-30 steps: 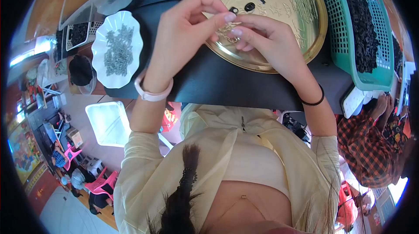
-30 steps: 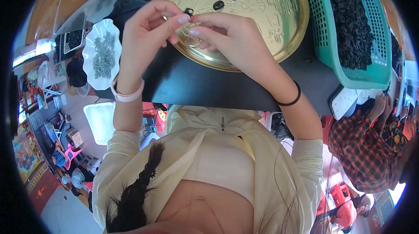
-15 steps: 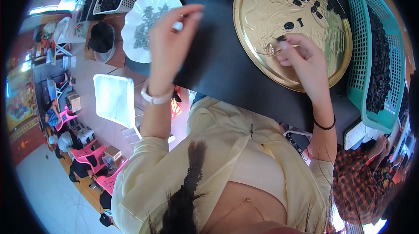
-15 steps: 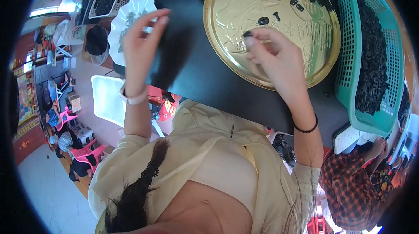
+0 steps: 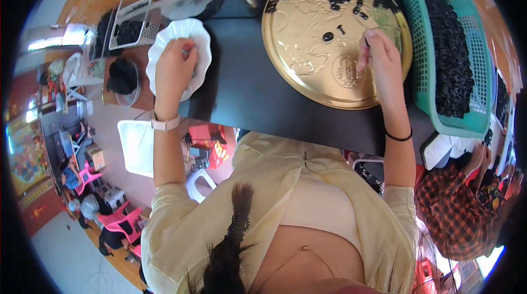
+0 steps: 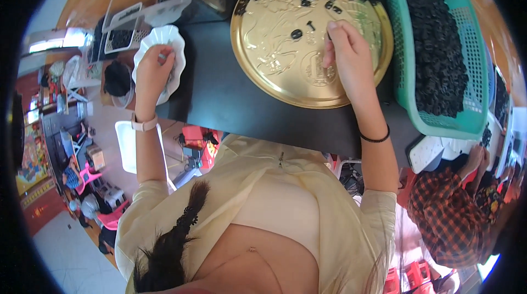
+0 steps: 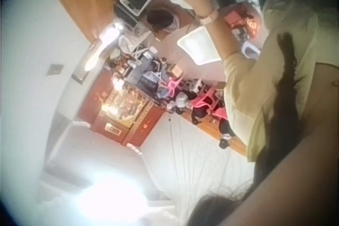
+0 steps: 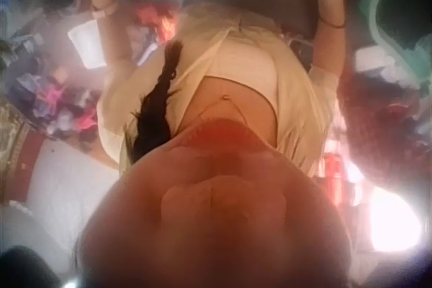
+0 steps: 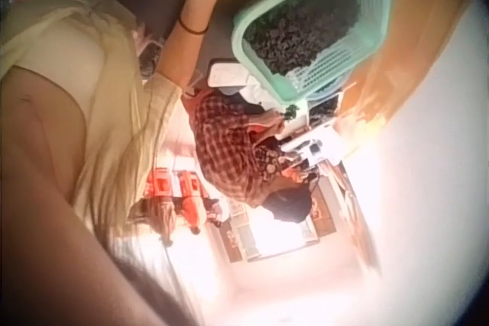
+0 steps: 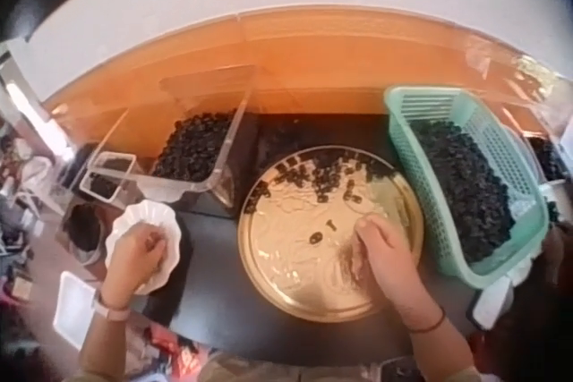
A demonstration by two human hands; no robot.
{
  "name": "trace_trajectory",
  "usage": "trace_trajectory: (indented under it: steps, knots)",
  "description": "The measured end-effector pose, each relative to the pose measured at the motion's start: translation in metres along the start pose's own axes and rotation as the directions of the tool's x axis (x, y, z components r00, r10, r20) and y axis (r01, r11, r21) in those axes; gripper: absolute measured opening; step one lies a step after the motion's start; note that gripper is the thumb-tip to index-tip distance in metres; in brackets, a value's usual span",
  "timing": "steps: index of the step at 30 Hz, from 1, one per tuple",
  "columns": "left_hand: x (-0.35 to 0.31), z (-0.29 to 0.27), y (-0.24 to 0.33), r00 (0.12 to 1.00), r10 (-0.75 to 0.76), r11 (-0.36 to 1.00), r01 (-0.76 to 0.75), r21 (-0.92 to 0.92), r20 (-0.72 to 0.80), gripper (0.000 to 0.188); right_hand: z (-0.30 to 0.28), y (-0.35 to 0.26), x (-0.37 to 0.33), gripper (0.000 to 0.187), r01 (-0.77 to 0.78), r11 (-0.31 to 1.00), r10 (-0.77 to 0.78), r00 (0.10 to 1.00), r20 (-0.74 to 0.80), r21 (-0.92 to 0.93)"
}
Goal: The person assembles small black parts on a gold tray by hand.
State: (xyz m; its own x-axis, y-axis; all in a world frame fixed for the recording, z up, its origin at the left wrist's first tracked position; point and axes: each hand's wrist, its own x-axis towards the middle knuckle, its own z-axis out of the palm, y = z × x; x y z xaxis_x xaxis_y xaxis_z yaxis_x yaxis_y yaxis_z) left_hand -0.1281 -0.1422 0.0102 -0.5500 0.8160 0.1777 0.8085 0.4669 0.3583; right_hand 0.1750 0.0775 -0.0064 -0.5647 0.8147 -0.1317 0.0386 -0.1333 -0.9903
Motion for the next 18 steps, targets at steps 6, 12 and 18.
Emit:
trace_trajectory:
  steps: [6,12,18]
  knots:
    - [0.004,-0.006,-0.004,1.0,0.022,0.999,-0.021,-0.044,0.02,0.013,-0.008,-0.01,0.003,0.024,0.033,0.999,-0.032,0.998,-0.045,0.019]
    - [0.001,-0.018,-0.012,0.997,-0.072,0.981,0.067,-0.184,-0.024,0.014,-0.015,-0.009,0.003,0.022,0.043,0.997,-0.048,0.995,-0.082,-0.06]
    - [0.008,-0.008,0.063,0.989,-0.014,0.753,0.107,-0.649,0.147,0.01,-0.018,-0.008,0.007,0.019,0.015,0.997,-0.024,0.992,-0.126,-0.071]
